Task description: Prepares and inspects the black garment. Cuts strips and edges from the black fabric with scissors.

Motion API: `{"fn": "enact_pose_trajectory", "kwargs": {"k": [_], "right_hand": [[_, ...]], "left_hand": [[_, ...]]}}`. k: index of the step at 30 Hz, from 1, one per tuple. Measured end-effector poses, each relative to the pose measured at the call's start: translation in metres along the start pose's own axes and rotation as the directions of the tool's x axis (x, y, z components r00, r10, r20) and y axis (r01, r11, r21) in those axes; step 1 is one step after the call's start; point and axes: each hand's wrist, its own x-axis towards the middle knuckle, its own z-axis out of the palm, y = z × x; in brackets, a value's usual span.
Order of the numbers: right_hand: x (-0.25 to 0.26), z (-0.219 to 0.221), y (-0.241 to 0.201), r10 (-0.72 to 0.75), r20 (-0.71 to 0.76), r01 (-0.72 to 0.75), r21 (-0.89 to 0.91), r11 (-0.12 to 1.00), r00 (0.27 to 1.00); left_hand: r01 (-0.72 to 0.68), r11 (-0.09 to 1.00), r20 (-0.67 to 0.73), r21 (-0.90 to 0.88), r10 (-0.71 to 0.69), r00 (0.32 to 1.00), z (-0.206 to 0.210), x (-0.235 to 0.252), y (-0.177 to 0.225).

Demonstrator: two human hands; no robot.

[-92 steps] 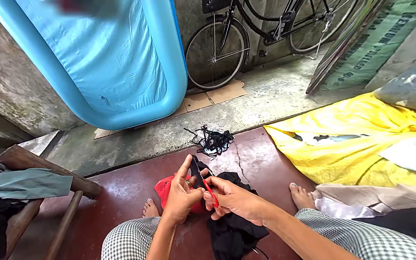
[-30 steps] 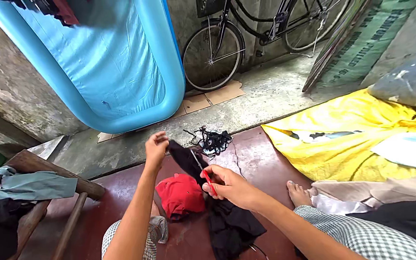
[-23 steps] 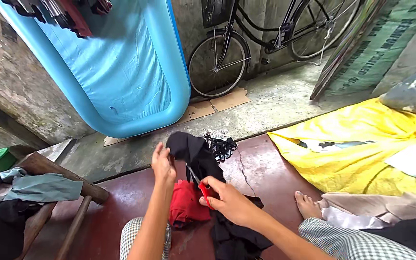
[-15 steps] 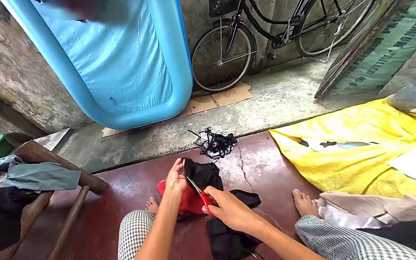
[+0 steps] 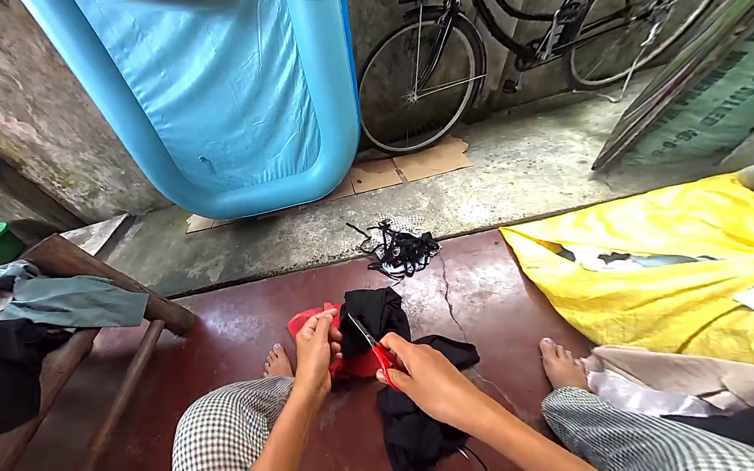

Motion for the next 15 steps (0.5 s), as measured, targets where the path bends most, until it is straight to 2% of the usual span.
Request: {"fn": "enact_pose_trajectory", "kwargs": {"k": [3,6,10,12,15], "right_hand": [[0.000,-0.001,-0.001,0.007,0.005,-0.007,-0.023,1.000,1.000],[-0.002,-0.001,-0.003,-0.004,0.010,0.005,-0.041,0.999,1.000],[-0.006,0.000,-0.004,-0.016,0.015,0.017,-0.071,0.997,1.000],[-0.008,0.001,-0.005,-0.010,0.027,0.012,-0.098,0.995,1.000],[-0.010,-0.001,-0.006,0.007,0.043,-0.002,-0.133,0.991,0.999]], "left_hand": [[0.082,0.996,0.117,-0.027,-0.078,0.990,-0.001,-0.001,-0.005],[0.115,0.992,0.107,-0.054,-0.109,0.988,0.001,0.006,-0.007],[0.068,0.996,0.101,0.051,-0.073,0.992,-0.002,0.018,-0.006],[0.142,0.988,0.117,0.069,-0.149,0.982,-0.004,0.020,-0.001],[0.262,0.965,0.152,-0.005,-0.258,0.954,-0.006,0.019,0.001]]}}
